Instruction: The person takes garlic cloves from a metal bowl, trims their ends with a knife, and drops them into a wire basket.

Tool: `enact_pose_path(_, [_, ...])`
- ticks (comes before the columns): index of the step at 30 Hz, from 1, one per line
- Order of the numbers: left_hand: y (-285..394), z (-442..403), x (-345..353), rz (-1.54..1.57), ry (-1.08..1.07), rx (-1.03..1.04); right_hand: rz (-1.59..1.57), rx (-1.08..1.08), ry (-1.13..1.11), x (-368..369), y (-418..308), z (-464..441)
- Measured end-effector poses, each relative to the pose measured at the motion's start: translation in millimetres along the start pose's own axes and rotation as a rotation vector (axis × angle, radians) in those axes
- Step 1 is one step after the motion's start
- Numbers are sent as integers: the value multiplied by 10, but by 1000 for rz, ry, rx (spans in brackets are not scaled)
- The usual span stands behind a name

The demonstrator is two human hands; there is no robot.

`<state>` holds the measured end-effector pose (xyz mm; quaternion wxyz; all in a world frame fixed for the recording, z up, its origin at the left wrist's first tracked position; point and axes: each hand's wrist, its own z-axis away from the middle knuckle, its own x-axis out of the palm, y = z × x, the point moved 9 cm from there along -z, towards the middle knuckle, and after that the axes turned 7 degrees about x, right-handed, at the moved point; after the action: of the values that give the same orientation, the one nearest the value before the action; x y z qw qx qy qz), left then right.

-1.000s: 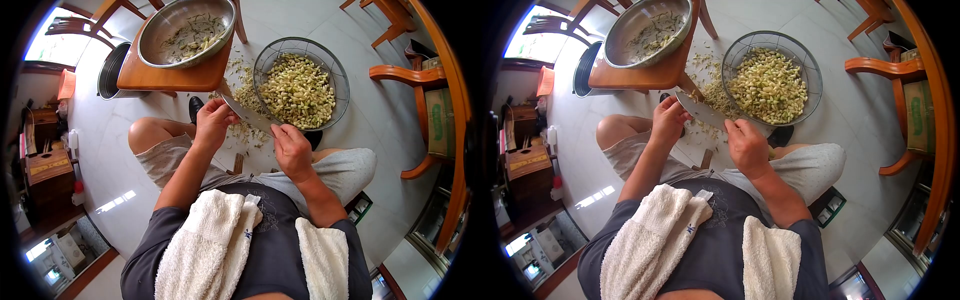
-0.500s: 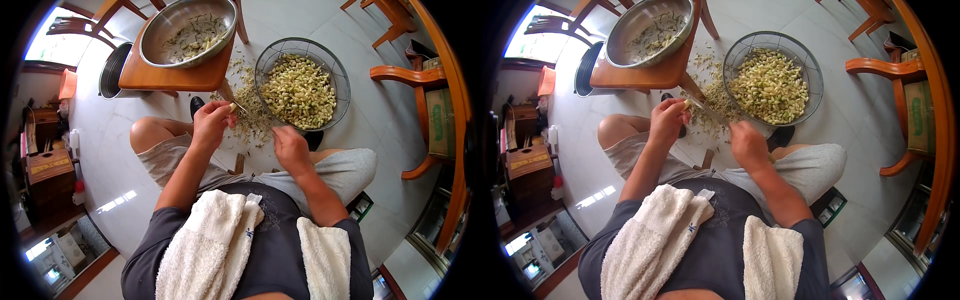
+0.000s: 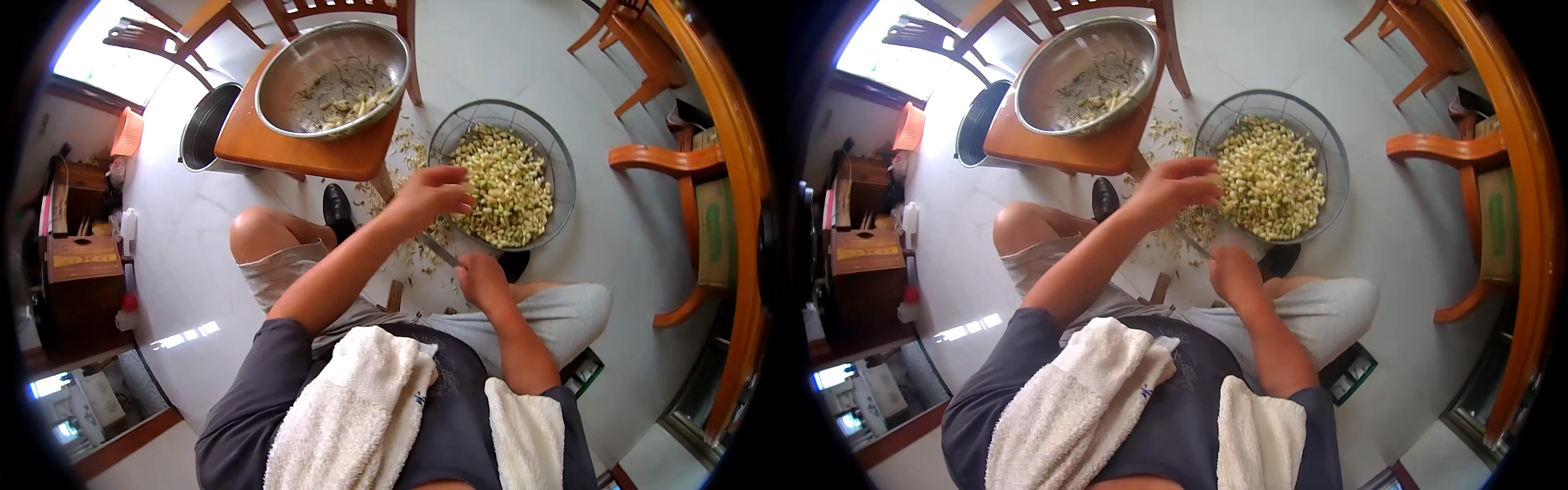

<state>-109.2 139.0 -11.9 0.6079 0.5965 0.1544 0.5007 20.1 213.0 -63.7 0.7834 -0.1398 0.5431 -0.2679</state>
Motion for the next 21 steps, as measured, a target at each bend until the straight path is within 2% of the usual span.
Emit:
enact_pose_path(3, [6,-308,420,-341,-171,22,-42,-14,9,37,44,3])
enact_pose_path(7, [453,-462,535,-567,-261,82,-133,9,20,-7,73,0])
enact_pose_path(9, [880,-480,277,-648,-159,124,-157,-13,23,-12,57,-3])
enact_pose_path(11, [1482,-428,-157,-806,59,216,-140,-9,-39,14,17,-12])
enact_pose_path(12, [1762,-442,-367,-898,97,349,-141,-18,-53,42,8,-7])
enact_pose_path(13, [1937,-580,-725,-1183,139,476,-142,-27,-67,70,-8,-2])
enact_pose_path(15, [2060,-726,-1254,-1443,172,487,-128,-21,-97,94,-57,11])
enact_pose_path(17, [1886,-865,-1646,-1623,49,422,-128,-18,-125,96,-123,22])
enact_pose_path(20, [1617,-896,-1801,-1749,-94,208,-147,-19,-146,103,-169,17])
enact_pose_path(21, [1596,-912,-1825,-1740,-84,192,-152,-22,-139,128,-151,5])
